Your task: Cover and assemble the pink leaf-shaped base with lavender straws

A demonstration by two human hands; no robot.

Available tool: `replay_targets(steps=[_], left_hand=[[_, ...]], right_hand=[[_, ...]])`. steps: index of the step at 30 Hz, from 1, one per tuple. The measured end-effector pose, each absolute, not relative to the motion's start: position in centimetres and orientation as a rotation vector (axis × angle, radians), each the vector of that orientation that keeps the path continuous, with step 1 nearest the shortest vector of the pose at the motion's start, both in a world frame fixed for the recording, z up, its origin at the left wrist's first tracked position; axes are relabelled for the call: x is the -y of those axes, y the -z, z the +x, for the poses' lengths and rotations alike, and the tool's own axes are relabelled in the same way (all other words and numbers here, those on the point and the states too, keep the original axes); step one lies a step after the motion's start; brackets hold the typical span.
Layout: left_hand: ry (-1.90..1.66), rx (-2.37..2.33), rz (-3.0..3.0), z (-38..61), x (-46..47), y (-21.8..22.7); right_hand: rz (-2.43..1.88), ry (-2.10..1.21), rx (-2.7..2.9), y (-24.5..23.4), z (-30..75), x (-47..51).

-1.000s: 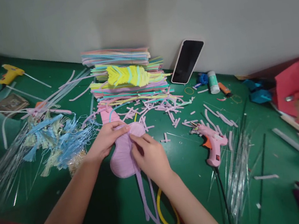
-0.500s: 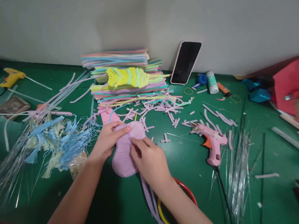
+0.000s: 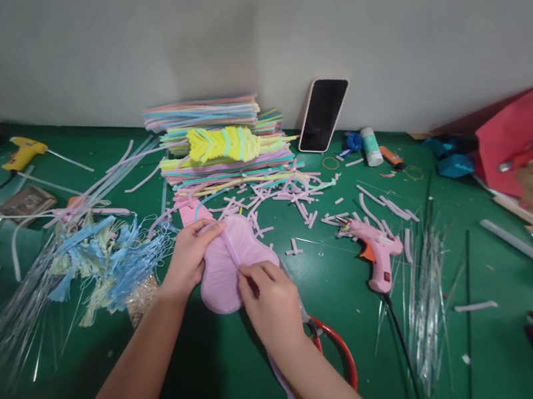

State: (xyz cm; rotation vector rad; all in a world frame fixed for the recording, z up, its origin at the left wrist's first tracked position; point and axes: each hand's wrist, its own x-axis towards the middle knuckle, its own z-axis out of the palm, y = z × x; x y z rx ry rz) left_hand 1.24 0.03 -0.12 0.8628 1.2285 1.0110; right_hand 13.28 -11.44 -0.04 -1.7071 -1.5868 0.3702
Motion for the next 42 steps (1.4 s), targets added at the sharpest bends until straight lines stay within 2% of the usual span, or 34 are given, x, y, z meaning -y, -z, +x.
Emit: replay_targets(steps=[5, 8, 14, 22, 29, 37, 42], left_hand=[[-1.039, -1.244, 0.803, 0.9, -0.4, -0.1], [-1.043, -1.233, 0.784, 0.7, -0.5, -0.2], [-1.002, -1.159, 0.717, 0.7, -0.5, -0.6], [-1.126, -1.114, 0.561, 1.1, -1.3, -1.9], [-1.247, -0.995, 0.623, 2.6, -1.6, -4.3], [-1.214, -0.957, 0.796, 3.6, -1.7, -5.9], [-1.113, -0.953, 0.968, 4.6, -0.6, -7.1]], right_hand=[[-1.74, -0.682, 1.349, -0.5, 13.1, 11.3], [-1.754, -0.759, 1.32, -0.5, 13.1, 11.3], [-1.782, -0.823, 1.235, -0.5, 12.9, 12.2], [-1.729, -0.711, 1.096, -0.5, 13.8, 11.9], [-1.515, -1.2, 0.779, -2.4, 15.3, 10.9], [-1.473, -1.137, 0.662, -4.0, 15.9, 10.9], [-1.655, -0.733, 0.815, -4.7, 17.0, 9.6]])
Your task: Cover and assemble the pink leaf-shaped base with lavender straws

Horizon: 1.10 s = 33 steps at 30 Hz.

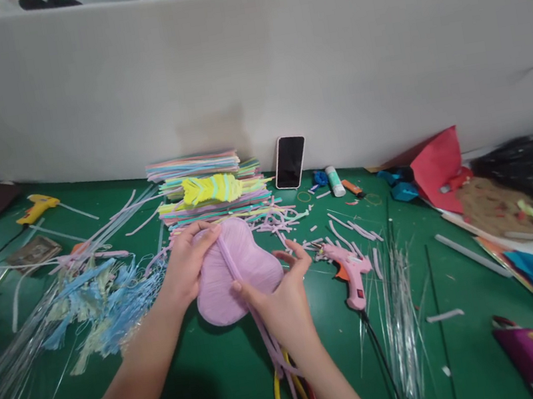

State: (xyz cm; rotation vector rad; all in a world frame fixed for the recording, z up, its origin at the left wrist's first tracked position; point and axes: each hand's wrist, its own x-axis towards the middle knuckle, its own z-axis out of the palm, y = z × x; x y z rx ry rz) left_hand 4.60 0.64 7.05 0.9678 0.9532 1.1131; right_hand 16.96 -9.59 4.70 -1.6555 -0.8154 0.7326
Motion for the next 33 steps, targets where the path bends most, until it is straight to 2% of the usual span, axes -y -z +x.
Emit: replay_targets(steps=[2, 10, 19, 30, 33], left_hand=[[-1.058, -0.953, 1.13, 5.0, -0.3, -7.4], [-0.888, -0.89, 1.248, 5.6, -0.6, -7.6], [-0.961, -0.961, 1.208, 5.5, -1.1, -7.0], [-1.33, -1.003, 0.851, 5.4, -2.3, -6.6], [-1.444, -1.008, 0.859, 5.4, -2.4, -6.1]], right_hand=[[-1.689, -0.706, 0.949, -5.3, 17.8, 8.8], [-1.522, -1.411, 1.027, -6.5, 20.3, 7.4], [-1.369, -1.681, 0.822, -5.9, 20.1, 6.7], [-1.225, -1.609, 0.514, -4.1, 19.2, 7.5], [-1.344, -1.313, 0.556, -3.7, 18.4, 8.0]])
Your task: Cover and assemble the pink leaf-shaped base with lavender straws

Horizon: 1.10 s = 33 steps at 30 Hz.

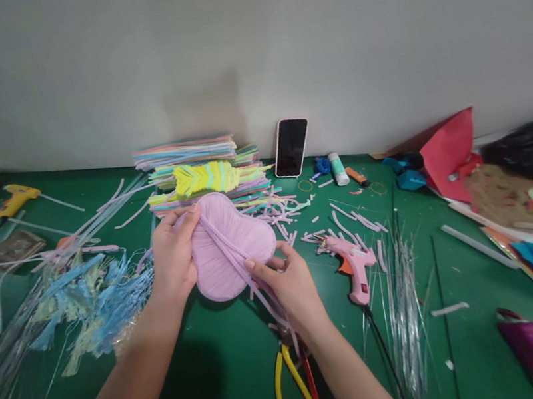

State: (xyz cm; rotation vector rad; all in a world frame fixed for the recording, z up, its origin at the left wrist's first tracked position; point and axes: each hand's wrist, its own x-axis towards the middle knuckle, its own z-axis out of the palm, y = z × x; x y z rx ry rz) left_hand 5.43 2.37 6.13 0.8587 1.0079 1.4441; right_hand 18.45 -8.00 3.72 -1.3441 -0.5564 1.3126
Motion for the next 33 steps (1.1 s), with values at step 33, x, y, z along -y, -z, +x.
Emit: replay_targets(steps=[33], left_hand=[[-0.736, -1.535, 1.518, -4.6, 3.4, -1.2]], right_hand=[[-1.522, -0.343, 1.994, 1.4, 15.0, 10.1]])
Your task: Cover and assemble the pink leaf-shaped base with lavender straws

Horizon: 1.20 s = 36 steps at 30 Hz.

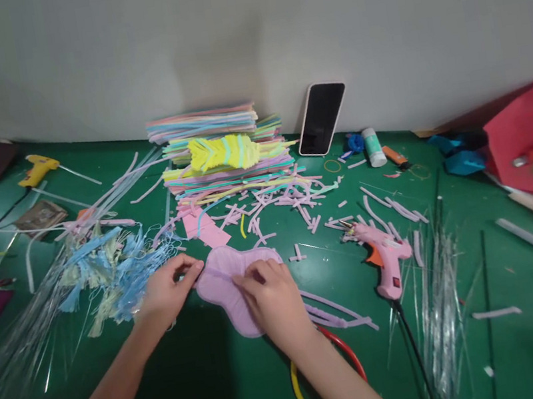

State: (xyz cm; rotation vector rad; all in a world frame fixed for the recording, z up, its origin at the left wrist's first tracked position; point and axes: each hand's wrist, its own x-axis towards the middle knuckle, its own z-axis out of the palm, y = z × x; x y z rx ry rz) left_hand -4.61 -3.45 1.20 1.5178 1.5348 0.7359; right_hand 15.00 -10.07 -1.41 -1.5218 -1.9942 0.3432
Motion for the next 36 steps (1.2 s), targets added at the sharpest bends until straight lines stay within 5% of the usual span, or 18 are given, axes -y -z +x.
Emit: replay_targets(steps=[6, 24, 36], left_hand=[[-0.556, -1.306, 2.256, -7.1, 1.7, -1.8], [-0.483, -1.138, 2.109, -7.2, 0.7, -1.1], [-0.548, -1.227, 2.879, -5.6, 5.7, -0.1]], right_hand=[[-1.55, -0.467, 1.997, 1.2, 15.0, 9.8], [-1.58, -0.383, 2.08, 0.7, 14.7, 9.8], [-1.6, -0.353, 2.093, 0.5, 14.6, 9.8]])
